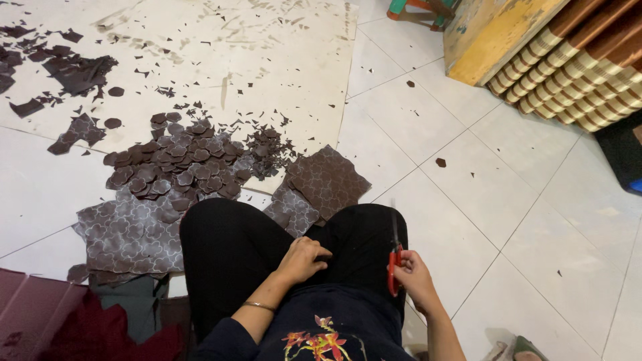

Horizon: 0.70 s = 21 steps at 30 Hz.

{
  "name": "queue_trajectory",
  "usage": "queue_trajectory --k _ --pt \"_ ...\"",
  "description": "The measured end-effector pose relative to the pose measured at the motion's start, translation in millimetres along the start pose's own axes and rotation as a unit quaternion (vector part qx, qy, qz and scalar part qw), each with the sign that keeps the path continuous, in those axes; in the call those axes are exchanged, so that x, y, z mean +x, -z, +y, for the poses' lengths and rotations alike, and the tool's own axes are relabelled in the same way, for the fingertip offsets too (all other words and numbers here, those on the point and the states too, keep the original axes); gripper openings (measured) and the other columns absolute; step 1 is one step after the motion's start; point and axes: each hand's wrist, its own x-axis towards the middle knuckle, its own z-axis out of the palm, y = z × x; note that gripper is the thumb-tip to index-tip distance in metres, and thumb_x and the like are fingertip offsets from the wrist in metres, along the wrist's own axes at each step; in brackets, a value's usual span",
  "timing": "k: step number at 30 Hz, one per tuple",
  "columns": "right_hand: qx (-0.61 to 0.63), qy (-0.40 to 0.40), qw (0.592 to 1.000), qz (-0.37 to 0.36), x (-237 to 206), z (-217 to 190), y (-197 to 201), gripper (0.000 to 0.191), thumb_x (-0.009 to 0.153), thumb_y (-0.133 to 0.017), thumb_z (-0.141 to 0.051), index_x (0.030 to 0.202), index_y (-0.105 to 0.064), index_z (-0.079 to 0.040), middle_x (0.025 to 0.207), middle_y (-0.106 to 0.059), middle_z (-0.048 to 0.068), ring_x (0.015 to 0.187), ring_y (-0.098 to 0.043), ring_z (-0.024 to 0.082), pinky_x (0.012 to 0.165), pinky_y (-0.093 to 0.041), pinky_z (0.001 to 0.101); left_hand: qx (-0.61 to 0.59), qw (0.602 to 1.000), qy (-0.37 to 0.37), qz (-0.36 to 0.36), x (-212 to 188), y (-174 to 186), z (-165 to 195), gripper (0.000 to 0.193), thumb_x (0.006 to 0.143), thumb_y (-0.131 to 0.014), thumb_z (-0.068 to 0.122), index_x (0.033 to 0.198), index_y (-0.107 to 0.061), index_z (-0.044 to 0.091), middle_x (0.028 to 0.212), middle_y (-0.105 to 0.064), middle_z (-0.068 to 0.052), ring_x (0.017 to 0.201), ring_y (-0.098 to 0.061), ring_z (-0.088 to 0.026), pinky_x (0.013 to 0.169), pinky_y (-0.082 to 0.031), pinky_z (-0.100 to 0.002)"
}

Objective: The person sits on the floor and uses red-handled scissors to cut a brown patterned sheet into small flower-shaped pieces. The person repeatedly rotates the sheet and trims along the outlines, accumulating cut pieces on the floor.

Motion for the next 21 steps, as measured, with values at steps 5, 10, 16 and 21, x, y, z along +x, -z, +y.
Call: queue_trajectory --k 5,10,16,21 --pt "0.259 -0.009 0.959 -0.112 -11 -15 -4 0.038 0.087 -0.074 -0.019 0.118 -0.062 -0.003 0.092 -0.066 0.010 0.088 -0.069 0.018 0.091 -0.055 0.0354 -0.031 0.999 0.027 -0.036 2 2 0 0.026 0.083 -0.078 0.027 0.107 -0.078 0.016 0.097 -0.078 -0.005 0.100 -0.071 -0.022 0.110 -0.042 -0.039" --pt "0.323 0.104 0.920 -0.194 -34 -47 -18 0.054 0.088 -0.078 -0.039 0.117 -0.057 0.001 0.107 -0.064 0.011 0.110 -0.070 0.024 0.106 -0.049 0.0439 -0.006 0.999 -0.047 0.022 1 -3 -2 0.019 0.078 -0.082 0.024 0.095 -0.082 0.015 0.106 -0.077 -0.004 0.117 -0.060 -0.027 0.105 -0.035 -0.048" --pt "0.271 0.150 0.936 -0.165 -55 -72 -27 0.060 0.084 -0.079 -0.048 0.114 -0.056 -0.001 0.113 -0.067 0.015 0.116 -0.068 0.028 0.106 -0.048 0.0463 -0.053 0.998 0.034 0.015 -1 -9 -6 0.023 0.083 -0.078 0.023 0.106 -0.082 0.023 0.100 -0.069 -0.004 0.102 -0.062 -0.023 0.094 -0.053 -0.035" --pt "0.269 0.141 0.938 -0.165 -61 -76 -20 0.056 0.085 -0.082 -0.039 0.116 -0.060 0.002 0.113 -0.068 0.017 0.096 -0.064 0.023 0.101 -0.052 0.0453 -0.234 0.968 0.095 0.012 4 -10 -2 0.019 0.081 -0.082 0.014 0.100 -0.078 0.014 0.091 -0.074 -0.002 0.090 -0.072 -0.021 0.082 -0.058 -0.033"
